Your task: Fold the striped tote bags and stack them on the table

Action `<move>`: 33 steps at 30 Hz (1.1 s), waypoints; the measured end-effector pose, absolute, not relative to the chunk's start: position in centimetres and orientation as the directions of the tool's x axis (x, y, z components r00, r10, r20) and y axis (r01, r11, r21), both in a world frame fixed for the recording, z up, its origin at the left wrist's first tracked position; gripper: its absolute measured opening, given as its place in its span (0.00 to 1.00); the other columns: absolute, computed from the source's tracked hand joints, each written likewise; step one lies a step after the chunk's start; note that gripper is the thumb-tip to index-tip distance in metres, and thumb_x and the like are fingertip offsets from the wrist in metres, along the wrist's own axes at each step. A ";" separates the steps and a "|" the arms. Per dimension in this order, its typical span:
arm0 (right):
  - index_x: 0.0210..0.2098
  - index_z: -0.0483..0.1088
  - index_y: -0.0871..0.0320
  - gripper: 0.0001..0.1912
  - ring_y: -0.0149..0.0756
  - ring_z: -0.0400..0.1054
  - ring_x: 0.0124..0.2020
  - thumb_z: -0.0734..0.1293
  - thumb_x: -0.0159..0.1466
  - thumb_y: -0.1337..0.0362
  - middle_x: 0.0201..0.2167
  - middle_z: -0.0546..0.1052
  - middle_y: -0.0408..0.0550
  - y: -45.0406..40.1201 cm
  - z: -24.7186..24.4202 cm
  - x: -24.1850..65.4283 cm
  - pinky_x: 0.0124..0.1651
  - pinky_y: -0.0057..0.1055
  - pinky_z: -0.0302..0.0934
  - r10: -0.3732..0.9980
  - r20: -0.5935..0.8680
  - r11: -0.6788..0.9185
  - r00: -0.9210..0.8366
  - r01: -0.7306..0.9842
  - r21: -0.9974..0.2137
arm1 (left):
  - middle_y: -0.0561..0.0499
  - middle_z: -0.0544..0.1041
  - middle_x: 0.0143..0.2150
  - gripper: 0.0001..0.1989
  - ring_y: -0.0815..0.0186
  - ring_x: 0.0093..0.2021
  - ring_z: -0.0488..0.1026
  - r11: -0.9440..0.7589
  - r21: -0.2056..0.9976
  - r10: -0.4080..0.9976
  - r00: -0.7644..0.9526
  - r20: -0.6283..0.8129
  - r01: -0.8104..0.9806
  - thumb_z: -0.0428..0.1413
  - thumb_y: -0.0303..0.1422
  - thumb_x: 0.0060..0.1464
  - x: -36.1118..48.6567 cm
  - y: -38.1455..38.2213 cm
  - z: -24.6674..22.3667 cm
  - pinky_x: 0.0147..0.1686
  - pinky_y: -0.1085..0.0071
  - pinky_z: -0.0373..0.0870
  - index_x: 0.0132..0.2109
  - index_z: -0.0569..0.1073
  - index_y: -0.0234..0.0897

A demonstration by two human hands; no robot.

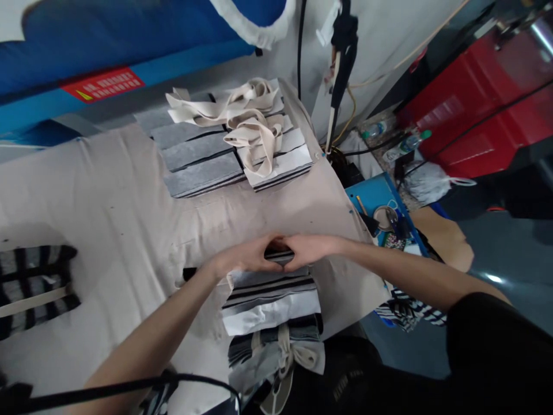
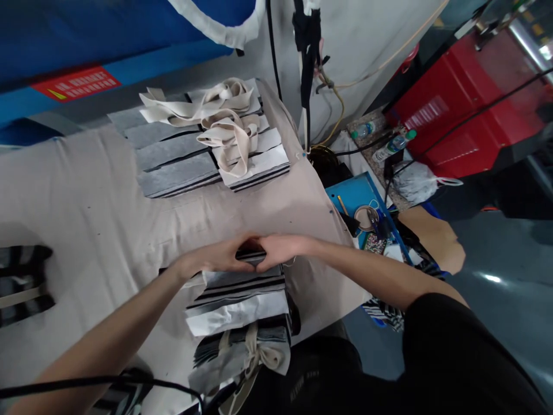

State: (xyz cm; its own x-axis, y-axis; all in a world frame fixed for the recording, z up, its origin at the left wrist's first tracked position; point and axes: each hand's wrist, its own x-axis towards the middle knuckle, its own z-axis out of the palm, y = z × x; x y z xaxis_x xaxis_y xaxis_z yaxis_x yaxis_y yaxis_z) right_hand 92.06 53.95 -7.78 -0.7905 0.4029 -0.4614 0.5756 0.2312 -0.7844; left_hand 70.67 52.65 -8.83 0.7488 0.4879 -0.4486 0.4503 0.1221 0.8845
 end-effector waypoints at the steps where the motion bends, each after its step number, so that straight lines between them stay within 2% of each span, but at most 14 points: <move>1: 0.61 0.71 0.59 0.33 0.46 0.75 0.50 0.74 0.58 0.56 0.54 0.80 0.54 54.1 -7.3 92.1 0.49 0.35 0.67 0.371 -0.487 0.215 -0.791 0.583 -0.784 | 0.38 0.74 0.64 0.40 0.52 0.64 0.72 0.116 0.879 0.468 0.755 -0.460 0.463 0.67 0.40 0.49 70.4 52.6 -9.0 0.66 0.53 0.66 0.67 0.64 0.37; 3: 0.61 0.71 0.57 0.31 0.44 0.76 0.48 0.72 0.59 0.57 0.52 0.81 0.52 54.6 -6.2 92.3 0.45 0.33 0.66 0.338 -0.520 0.198 -0.784 0.600 -0.775 | 0.39 0.73 0.65 0.39 0.51 0.65 0.71 0.086 0.871 0.442 0.765 -0.468 0.484 0.67 0.41 0.50 70.0 52.6 -9.2 0.67 0.53 0.65 0.67 0.65 0.38; 5: 0.55 0.74 0.57 0.25 0.41 0.76 0.42 0.71 0.60 0.56 0.46 0.82 0.50 55.3 -4.9 92.3 0.39 0.31 0.64 0.316 -0.581 0.208 -0.750 0.652 -0.729 | 0.41 0.73 0.66 0.38 0.51 0.66 0.70 0.062 0.870 0.423 0.777 -0.466 0.489 0.67 0.42 0.51 69.7 52.7 -9.1 0.67 0.54 0.64 0.67 0.65 0.40; 7: 0.48 0.77 0.58 0.20 0.40 0.75 0.36 0.70 0.61 0.53 0.40 0.82 0.50 56.0 -3.3 92.4 0.33 0.31 0.60 0.290 -0.648 0.261 -0.705 0.709 -0.655 | 0.42 0.73 0.66 0.39 0.51 0.65 0.70 0.063 0.869 0.399 0.785 -0.473 0.492 0.67 0.44 0.51 69.5 52.9 -8.9 0.66 0.55 0.65 0.67 0.66 0.42; 9: 0.45 0.76 0.59 0.21 0.39 0.73 0.33 0.71 0.60 0.51 0.39 0.82 0.52 56.8 -1.6 92.3 0.29 0.32 0.57 0.300 -0.681 0.347 -0.668 0.742 -0.574 | 0.42 0.73 0.66 0.40 0.50 0.65 0.71 0.086 0.860 0.376 0.783 -0.495 0.502 0.67 0.46 0.51 69.3 53.2 -8.4 0.65 0.55 0.66 0.68 0.66 0.42; 12: 0.46 0.74 0.60 0.23 0.38 0.71 0.31 0.71 0.59 0.50 0.40 0.81 0.53 57.8 1.3 92.0 0.27 0.32 0.54 0.321 -0.695 0.451 -0.643 0.749 -0.485 | 0.43 0.71 0.68 0.41 0.51 0.65 0.70 0.138 0.867 0.328 0.804 -0.496 0.478 0.67 0.49 0.51 68.9 53.8 -7.6 0.65 0.57 0.66 0.68 0.66 0.42; 16: 0.41 0.76 0.58 0.17 0.36 0.68 0.27 0.71 0.59 0.53 0.30 0.79 0.48 58.9 4.6 92.1 0.28 0.34 0.54 0.305 -0.728 0.525 -0.613 0.746 -0.409 | 0.46 0.77 0.61 0.34 0.53 0.60 0.74 0.151 0.889 0.294 0.839 -0.458 0.433 0.65 0.50 0.52 68.0 54.2 -7.0 0.60 0.61 0.70 0.63 0.72 0.43; 19: 0.30 0.75 0.56 0.14 0.37 0.69 0.26 0.76 0.55 0.53 0.23 0.75 0.45 59.6 5.2 93.1 0.29 0.36 0.56 0.379 -0.668 0.546 -0.640 0.738 -0.397 | 0.47 0.81 0.55 0.30 0.53 0.56 0.76 0.139 0.889 0.293 0.839 -0.459 0.437 0.66 0.49 0.51 67.6 54.3 -7.4 0.56 0.63 0.71 0.58 0.76 0.42; 22: 0.23 0.72 0.54 0.19 0.38 0.71 0.27 0.79 0.52 0.48 0.20 0.72 0.44 60.5 3.7 95.2 0.31 0.38 0.60 0.590 -0.446 0.511 -0.673 0.739 -0.438 | 0.48 0.81 0.54 0.28 0.54 0.56 0.76 0.080 0.886 0.295 0.838 -0.460 0.457 0.65 0.49 0.51 66.8 54.5 -7.8 0.57 0.64 0.71 0.56 0.77 0.42; 25: 0.25 0.72 0.54 0.22 0.42 0.75 0.35 0.75 0.57 0.43 0.26 0.76 0.47 61.3 1.1 97.3 0.36 0.40 0.64 0.744 -0.188 0.532 -0.642 0.738 -0.414 | 0.47 0.80 0.57 0.28 0.53 0.56 0.77 -0.058 0.849 0.405 0.789 -0.462 0.526 0.63 0.50 0.53 65.0 55.0 -6.9 0.56 0.64 0.72 0.58 0.76 0.44; 27: 0.27 0.72 0.54 0.23 0.46 0.76 0.41 0.72 0.61 0.41 0.31 0.79 0.49 61.7 0.3 98.1 0.39 0.42 0.66 0.790 -0.073 0.546 -0.609 0.752 -0.368 | 0.45 0.78 0.61 0.32 0.51 0.58 0.76 -0.136 0.774 0.590 0.678 -0.438 0.618 0.62 0.53 0.54 63.6 55.4 -5.3 0.57 0.61 0.72 0.62 0.73 0.45; 29: 0.29 0.72 0.54 0.22 0.50 0.76 0.47 0.70 0.64 0.42 0.35 0.80 0.51 61.7 1.1 97.9 0.43 0.44 0.67 0.833 0.038 0.531 -0.553 0.777 -0.337 | 0.43 0.72 0.66 0.37 0.48 0.63 0.72 -0.159 0.704 0.786 0.520 -0.334 0.692 0.60 0.56 0.55 63.2 55.5 -2.9 0.60 0.55 0.70 0.66 0.67 0.45; 31: 0.29 0.72 0.54 0.20 0.52 0.75 0.49 0.71 0.64 0.44 0.34 0.80 0.51 61.2 3.5 96.7 0.45 0.45 0.67 0.824 0.062 0.551 -0.562 0.772 -0.319 | 0.43 0.65 0.72 0.43 0.46 0.69 0.64 -0.209 0.710 0.884 0.441 -0.158 0.673 0.60 0.57 0.54 64.2 55.4 -0.3 0.67 0.50 0.63 0.71 0.59 0.47; 33: 0.28 0.72 0.54 0.18 0.51 0.76 0.44 0.75 0.59 0.48 0.29 0.78 0.49 60.5 6.8 94.8 0.44 0.46 0.67 0.739 -0.062 0.635 -0.670 0.725 -0.265 | 0.44 0.60 0.74 0.49 0.47 0.73 0.58 -0.331 0.751 0.875 0.485 0.017 0.571 0.63 0.56 0.53 66.6 55.0 1.6 0.71 0.48 0.57 0.73 0.52 0.48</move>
